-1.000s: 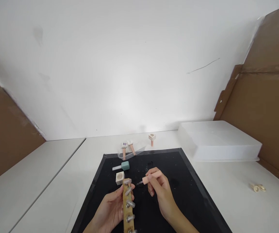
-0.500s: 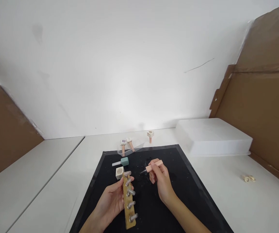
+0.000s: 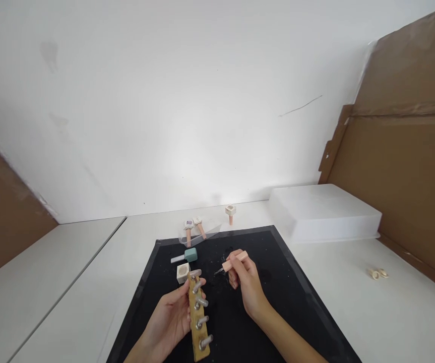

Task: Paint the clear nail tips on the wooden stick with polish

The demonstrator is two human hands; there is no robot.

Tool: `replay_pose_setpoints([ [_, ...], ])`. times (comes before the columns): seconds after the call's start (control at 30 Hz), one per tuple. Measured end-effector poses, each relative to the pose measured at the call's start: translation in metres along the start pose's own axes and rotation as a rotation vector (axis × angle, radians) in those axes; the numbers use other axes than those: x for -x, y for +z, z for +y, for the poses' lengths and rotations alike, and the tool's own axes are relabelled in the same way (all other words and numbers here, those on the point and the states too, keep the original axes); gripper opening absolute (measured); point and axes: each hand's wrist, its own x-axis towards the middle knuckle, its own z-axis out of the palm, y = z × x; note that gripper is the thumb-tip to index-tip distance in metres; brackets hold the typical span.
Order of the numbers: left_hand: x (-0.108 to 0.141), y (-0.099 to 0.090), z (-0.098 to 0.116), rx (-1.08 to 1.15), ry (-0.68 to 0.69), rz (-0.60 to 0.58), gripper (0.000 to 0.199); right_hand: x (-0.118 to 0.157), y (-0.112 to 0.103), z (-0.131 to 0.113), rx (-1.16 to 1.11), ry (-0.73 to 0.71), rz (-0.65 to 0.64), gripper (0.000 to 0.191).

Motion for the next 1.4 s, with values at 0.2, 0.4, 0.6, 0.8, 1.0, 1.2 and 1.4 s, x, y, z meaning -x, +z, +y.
replay_pose_setpoints([
  [0.2, -0.001, 0.001, 0.000, -0.020, 0.018, 0.013, 0.026, 0.002, -0.002, 0.003, 0.042, -0.011, -0.073, 0.029],
  [0.4, -0.001, 0.000, -0.001, -0.045, 0.065, 0.040, 0.026, 0.012, -0.002, 0.002, 0.132, -0.028, -0.249, 0.029],
  [0.6, -0.001, -0.001, 0.001, -0.093, 0.129, 0.062, 0.022, 0.015, 0.001, 0.000, 0.255, -0.124, -0.290, 0.030],
  [0.8, 0.000, 0.001, 0.002, -0.076, 0.133, 0.055, 0.023, 0.015, 0.001, -0.001, 0.254, -0.109, -0.300, 0.030],
  [1.0, -0.003, -0.002, 0.001, -0.073, 0.114, 0.041, 0.024, 0.022, 0.002, 0.000, 0.226, -0.033, -0.368, 0.026],
  [1.2, -0.005, -0.003, 0.001, -0.060, 0.108, 0.040, 0.031, 0.021, 0.003, 0.001, 0.193, -0.026, -0.350, 0.027],
  [1.4, -0.004, -0.003, 0.001, -0.057, 0.094, 0.039, 0.035, 0.020, 0.004, 0.001, 0.173, -0.031, -0.330, 0.028],
])
